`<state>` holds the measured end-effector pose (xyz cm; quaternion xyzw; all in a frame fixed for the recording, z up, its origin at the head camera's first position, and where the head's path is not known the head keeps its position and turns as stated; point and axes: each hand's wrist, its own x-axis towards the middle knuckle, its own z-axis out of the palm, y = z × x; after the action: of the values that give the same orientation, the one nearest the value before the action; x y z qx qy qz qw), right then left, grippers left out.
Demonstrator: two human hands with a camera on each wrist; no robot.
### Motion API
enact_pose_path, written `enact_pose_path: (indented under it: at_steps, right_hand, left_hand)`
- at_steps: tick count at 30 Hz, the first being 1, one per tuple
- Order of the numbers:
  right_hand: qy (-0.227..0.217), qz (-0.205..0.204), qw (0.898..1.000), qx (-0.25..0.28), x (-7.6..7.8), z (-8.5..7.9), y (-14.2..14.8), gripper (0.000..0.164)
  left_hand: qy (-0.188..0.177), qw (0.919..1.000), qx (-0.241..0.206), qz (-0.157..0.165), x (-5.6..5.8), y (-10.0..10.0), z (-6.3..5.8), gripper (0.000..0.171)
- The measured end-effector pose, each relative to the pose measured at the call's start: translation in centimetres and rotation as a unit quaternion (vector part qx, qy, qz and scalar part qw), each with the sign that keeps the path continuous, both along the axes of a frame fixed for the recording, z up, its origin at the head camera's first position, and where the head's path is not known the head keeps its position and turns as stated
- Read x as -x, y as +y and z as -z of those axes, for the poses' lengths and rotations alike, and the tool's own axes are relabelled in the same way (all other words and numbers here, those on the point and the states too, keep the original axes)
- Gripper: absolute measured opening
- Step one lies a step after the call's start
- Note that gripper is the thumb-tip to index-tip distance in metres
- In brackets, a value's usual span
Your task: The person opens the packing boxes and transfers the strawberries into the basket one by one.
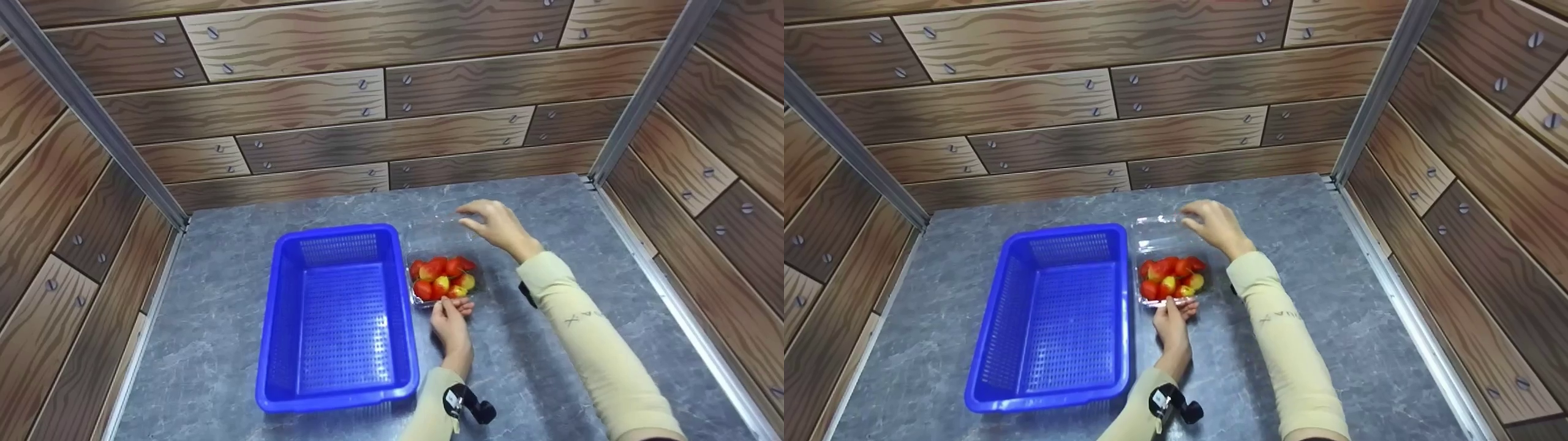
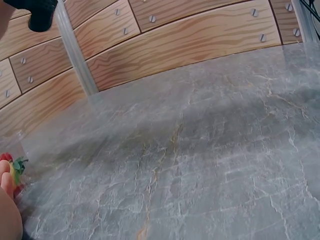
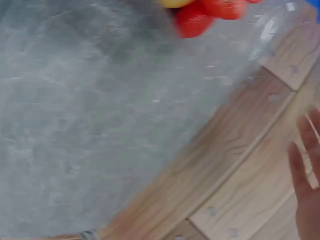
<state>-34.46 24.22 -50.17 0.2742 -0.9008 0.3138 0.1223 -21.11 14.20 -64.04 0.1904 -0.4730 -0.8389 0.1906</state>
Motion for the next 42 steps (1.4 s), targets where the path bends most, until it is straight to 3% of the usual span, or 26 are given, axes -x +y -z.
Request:
enact_pose_path:
  at_steps: [3,6,9,16,22,25,29,36,42]
  right_hand:
    - [-0.008,0.048,0.993,0.105,0.0,1.8,0.5,0.024]
    - [-0.056,0.09,0.973,0.203,-0.2,3.6,0.6,0.024]
    - [-0.109,0.107,0.953,0.263,-0.6,5.5,0.7,0.028]
    - [-0.231,0.103,0.928,0.275,-1.5,8.2,0.3,0.035]
    - [-0.307,0.096,0.89,0.324,-2.1,9.7,0.4,0.043]
    - [-0.32,0.09,0.872,0.359,-2.1,9.9,0.4,0.045]
    - [-0.329,0.097,0.861,0.377,-2.1,10.2,0.5,0.044]
    - [-0.355,0.111,0.831,0.414,-2.5,11.2,0.7,0.044]
    - [-0.365,0.115,0.825,0.416,-3.0,11.8,0.4,0.047]
  left_hand:
    - [-0.002,1.0,-0.001,0.002,-0.2,-0.1,0.1,0.033]
    - [-0.001,1.0,0.006,0.004,-0.3,-0.3,0.2,0.032]
    - [-0.001,0.9999,0.013,0.008,-0.4,-0.4,0.3,0.031]
    - [0.0,0.9995,0.021,0.024,-0.8,-0.5,0.7,0.034]
    - [0.032,0.9977,0.044,0.042,-1.4,-0.8,1.6,0.037]
    - [0.048,0.9956,0.06,0.054,-1.5,-1.1,1.8,0.037]
    - [0.067,0.9929,0.062,0.077,-1.7,-1.7,1.9,0.038]
    - [0.078,0.9887,0.041,0.122,-1.8,-2.5,2.5,0.039]
    - [0.095,0.9856,0.047,0.132,-1.9,-2.4,2.9,0.04]
